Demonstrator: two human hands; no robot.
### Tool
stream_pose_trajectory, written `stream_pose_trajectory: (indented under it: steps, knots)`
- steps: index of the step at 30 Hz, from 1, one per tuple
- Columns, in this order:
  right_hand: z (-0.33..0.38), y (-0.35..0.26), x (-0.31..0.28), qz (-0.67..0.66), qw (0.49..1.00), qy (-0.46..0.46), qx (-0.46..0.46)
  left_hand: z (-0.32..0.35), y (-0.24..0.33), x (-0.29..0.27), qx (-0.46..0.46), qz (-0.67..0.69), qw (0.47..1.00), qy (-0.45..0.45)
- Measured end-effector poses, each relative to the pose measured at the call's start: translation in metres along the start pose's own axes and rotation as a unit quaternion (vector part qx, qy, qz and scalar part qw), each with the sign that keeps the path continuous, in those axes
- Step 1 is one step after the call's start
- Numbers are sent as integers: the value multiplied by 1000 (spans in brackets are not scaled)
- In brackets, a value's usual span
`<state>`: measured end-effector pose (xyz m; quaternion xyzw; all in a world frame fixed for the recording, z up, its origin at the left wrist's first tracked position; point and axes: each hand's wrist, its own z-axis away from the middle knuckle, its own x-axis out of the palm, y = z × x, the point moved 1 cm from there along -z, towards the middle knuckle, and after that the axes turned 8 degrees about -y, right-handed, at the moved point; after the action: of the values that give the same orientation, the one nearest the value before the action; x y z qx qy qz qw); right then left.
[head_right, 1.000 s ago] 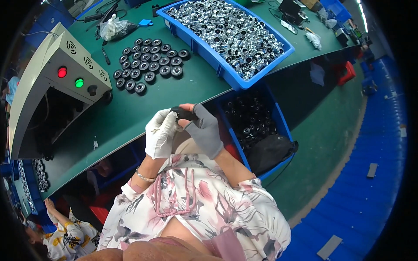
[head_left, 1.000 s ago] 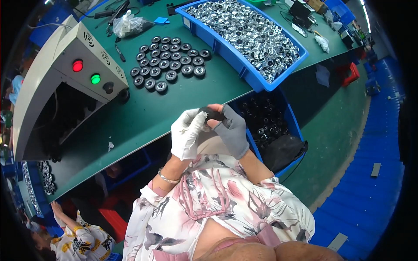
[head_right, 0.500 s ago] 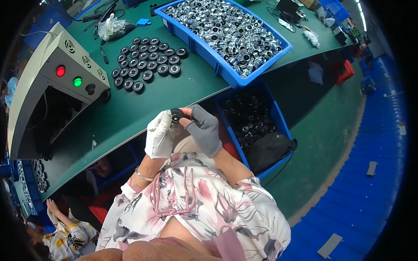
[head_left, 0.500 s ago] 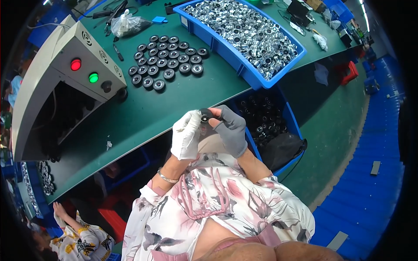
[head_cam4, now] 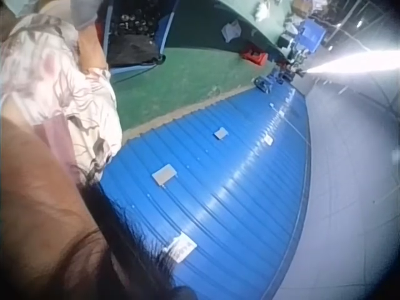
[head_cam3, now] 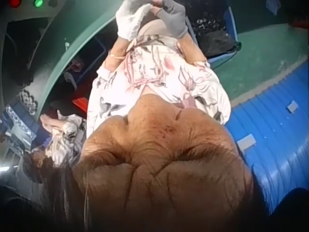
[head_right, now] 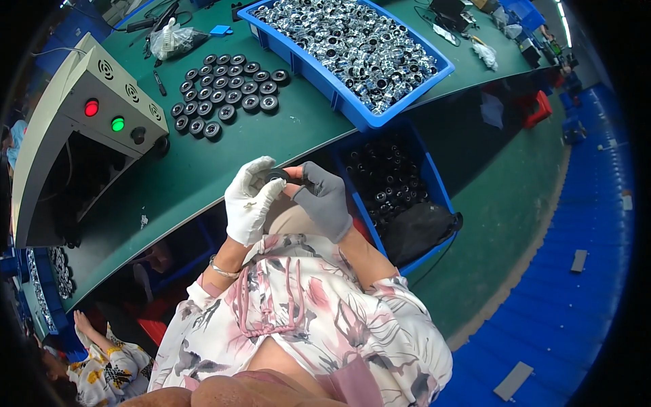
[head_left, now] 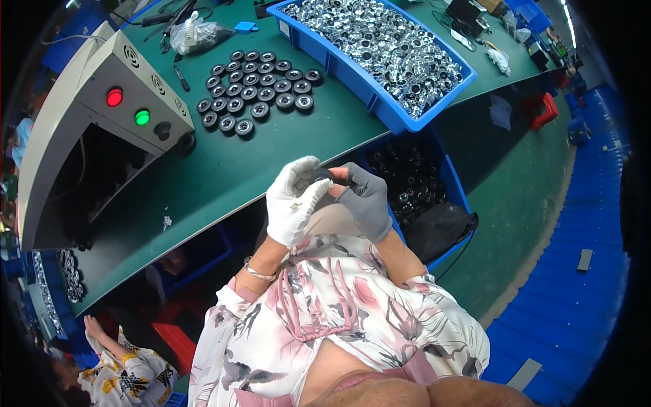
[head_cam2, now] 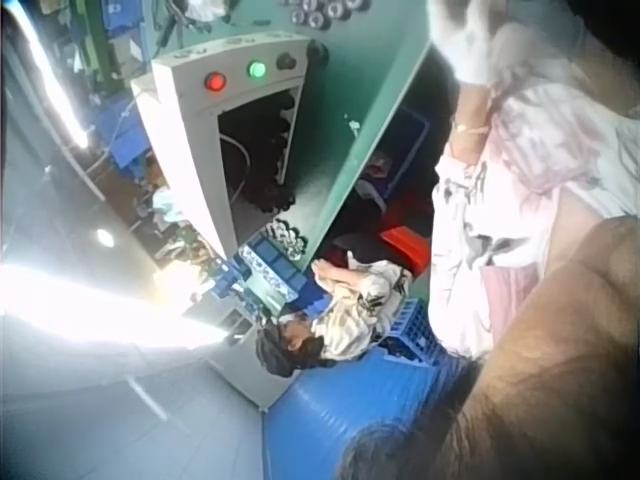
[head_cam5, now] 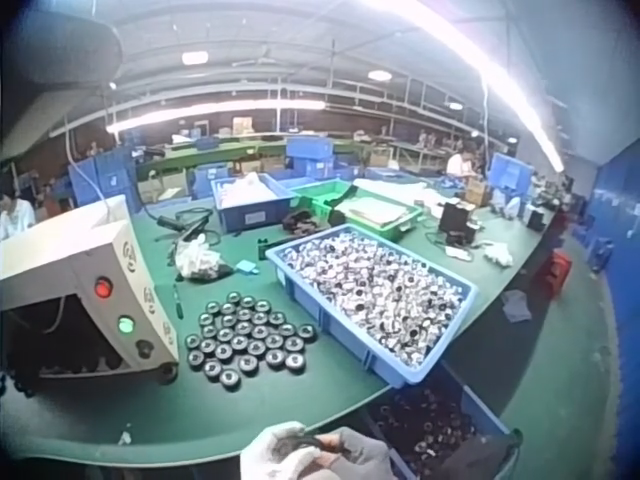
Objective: Assembling bearing components into small black plastic wheels at a factory workstation.
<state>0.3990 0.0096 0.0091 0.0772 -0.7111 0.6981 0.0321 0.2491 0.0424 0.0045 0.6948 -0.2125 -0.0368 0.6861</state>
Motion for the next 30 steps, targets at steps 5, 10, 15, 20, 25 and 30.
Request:
stream_pose_trajectory:
  steps: [5, 10, 15, 20, 25, 30]
  knots:
    - [5, -1, 0, 38, 999, -4, -22, 0, -15, -18, -41, 44, 996, -71]
    - [8, 0, -5, -29, 999, -27, 5, 4, -14, -12, -127, 312, 936, -103]
    - [3, -9, -3, 102, 990, -7, -100, 4, -22, -11, -135, 326, 932, -84]
    - [-10, -9, -17, 340, 901, -88, -256, 6, -10, 1, -172, 325, 923, -110]
    - [-11, -14, -20, 455, 822, -93, -330, -2, -2, -14, -188, 85, 963, -171]
    - [-9, -18, -12, 401, 869, -58, -282, 2, -8, -9, -121, 117, 972, -164]
